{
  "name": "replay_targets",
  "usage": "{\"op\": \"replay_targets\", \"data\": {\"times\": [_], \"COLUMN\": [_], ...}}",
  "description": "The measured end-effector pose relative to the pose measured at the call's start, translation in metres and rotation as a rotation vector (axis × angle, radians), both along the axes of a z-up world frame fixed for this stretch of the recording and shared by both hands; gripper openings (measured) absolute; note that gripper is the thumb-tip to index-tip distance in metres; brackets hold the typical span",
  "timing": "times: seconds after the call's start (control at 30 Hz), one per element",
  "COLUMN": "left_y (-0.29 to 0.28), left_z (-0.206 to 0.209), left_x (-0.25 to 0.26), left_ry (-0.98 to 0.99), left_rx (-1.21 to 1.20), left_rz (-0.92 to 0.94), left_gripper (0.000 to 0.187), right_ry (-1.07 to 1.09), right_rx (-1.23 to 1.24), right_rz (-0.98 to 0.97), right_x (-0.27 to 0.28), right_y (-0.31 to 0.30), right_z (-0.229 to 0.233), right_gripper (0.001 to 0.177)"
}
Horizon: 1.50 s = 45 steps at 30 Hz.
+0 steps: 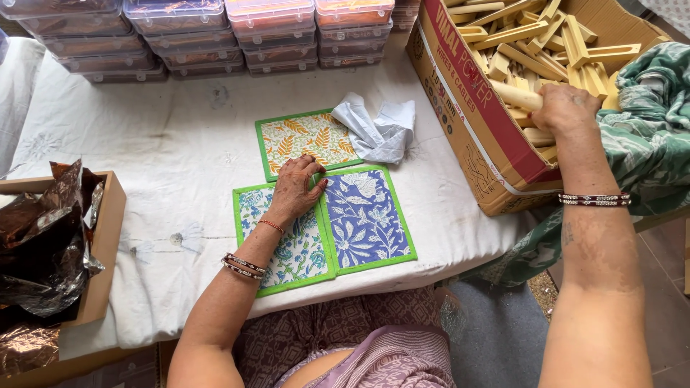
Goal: Wrapping small wooden pieces in copper-colored foil and organizing them into containers.
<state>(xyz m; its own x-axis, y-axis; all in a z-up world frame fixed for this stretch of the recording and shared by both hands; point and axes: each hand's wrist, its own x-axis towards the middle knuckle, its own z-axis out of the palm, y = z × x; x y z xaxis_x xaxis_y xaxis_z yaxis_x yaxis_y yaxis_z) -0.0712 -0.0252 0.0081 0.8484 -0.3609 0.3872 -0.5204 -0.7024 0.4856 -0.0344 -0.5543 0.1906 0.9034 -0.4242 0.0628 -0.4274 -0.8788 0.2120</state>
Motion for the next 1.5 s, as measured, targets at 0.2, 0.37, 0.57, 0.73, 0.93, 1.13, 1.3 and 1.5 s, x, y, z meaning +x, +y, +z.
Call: {"op": "replay_targets", "data": {"times": [0.2,0.37,0.57,0.73,0.93,1.13,1.3,1.5], "left_y": [0.000,0.000,0.001,0.001,0.001,0.001,0.001,0.003], "left_z": [0.004,0.003,0.004,0.002,0.002,0.001,0.003,0.000], "left_x": [-0.002,-0.002,-0.002,-0.001,-0.001,0.000,-0.001,0.000], "left_ry": [0.028,0.015,0.013,0.003,0.005,-0.009,-0.006,-0.009], "left_rx": [0.004,0.006,0.014,0.012,0.025,0.011,0.000,-0.015], "left_rz": [0.005,0.002,0.001,-0.003,-0.006,-0.003,-0.010,-0.021], "left_gripper": [0.029,0.029,0.030,0.030,0.030,0.030,0.030,0.029], "right_ry": [-0.170,-0.054,0.169,0.264,0.164,0.155,0.013,0.123], "right_rx": [0.486,0.836,0.760,0.256,0.074,-0.048,0.074,0.092], "right_rz": [-0.076,0.151,0.163,0.120,0.123,0.087,0.049,0.099], "right_x": [-0.023,-0.007,0.006,-0.007,-0.008,-0.017,-0.008,-0.013], "right_y": [0.033,0.005,0.006,0.051,0.047,0.049,0.027,0.038], "right_z": [0.036,0.012,-0.001,0.019,0.009,0.020,0.011,0.010], "right_gripper": [0.046,0.043,0.050,0.064,0.048,0.044,0.034,0.035]}}
